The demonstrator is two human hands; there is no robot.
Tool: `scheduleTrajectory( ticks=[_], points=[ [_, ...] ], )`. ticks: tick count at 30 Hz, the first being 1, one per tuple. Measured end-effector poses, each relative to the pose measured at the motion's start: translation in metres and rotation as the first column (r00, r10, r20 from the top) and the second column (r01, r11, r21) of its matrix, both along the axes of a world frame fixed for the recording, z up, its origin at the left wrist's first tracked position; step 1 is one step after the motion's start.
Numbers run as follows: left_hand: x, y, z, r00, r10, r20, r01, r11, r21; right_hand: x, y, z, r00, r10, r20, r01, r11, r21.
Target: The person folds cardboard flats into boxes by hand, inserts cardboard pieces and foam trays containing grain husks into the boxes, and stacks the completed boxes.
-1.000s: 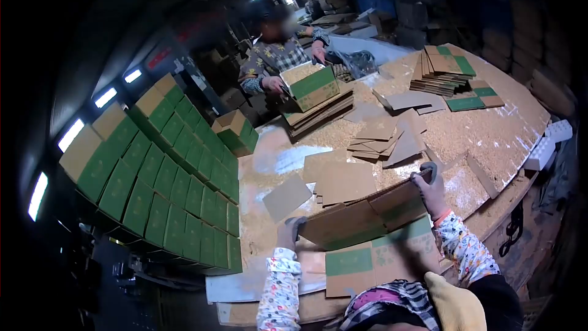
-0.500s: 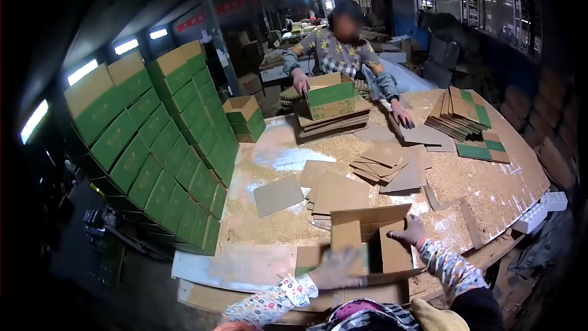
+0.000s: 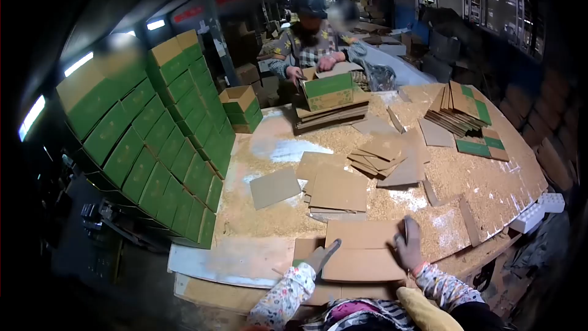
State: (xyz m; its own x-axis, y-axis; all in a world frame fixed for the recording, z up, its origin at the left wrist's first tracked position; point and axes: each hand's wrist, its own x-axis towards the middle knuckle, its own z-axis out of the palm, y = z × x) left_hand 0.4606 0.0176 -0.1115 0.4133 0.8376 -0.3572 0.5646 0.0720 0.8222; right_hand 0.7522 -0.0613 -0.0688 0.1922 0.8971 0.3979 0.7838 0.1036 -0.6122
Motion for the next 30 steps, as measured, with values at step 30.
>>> scheduleTrajectory(
  ticks=[30],
  points=[
    [0.079, 0.053, 0.039, 0.814, 0.238, -0.530, 0.099, 0.842, 0.531, 0.247, 0.156, -0.166, 0.301, -0.755, -0.583, 0.692, 0.593, -0.411]
  ],
)
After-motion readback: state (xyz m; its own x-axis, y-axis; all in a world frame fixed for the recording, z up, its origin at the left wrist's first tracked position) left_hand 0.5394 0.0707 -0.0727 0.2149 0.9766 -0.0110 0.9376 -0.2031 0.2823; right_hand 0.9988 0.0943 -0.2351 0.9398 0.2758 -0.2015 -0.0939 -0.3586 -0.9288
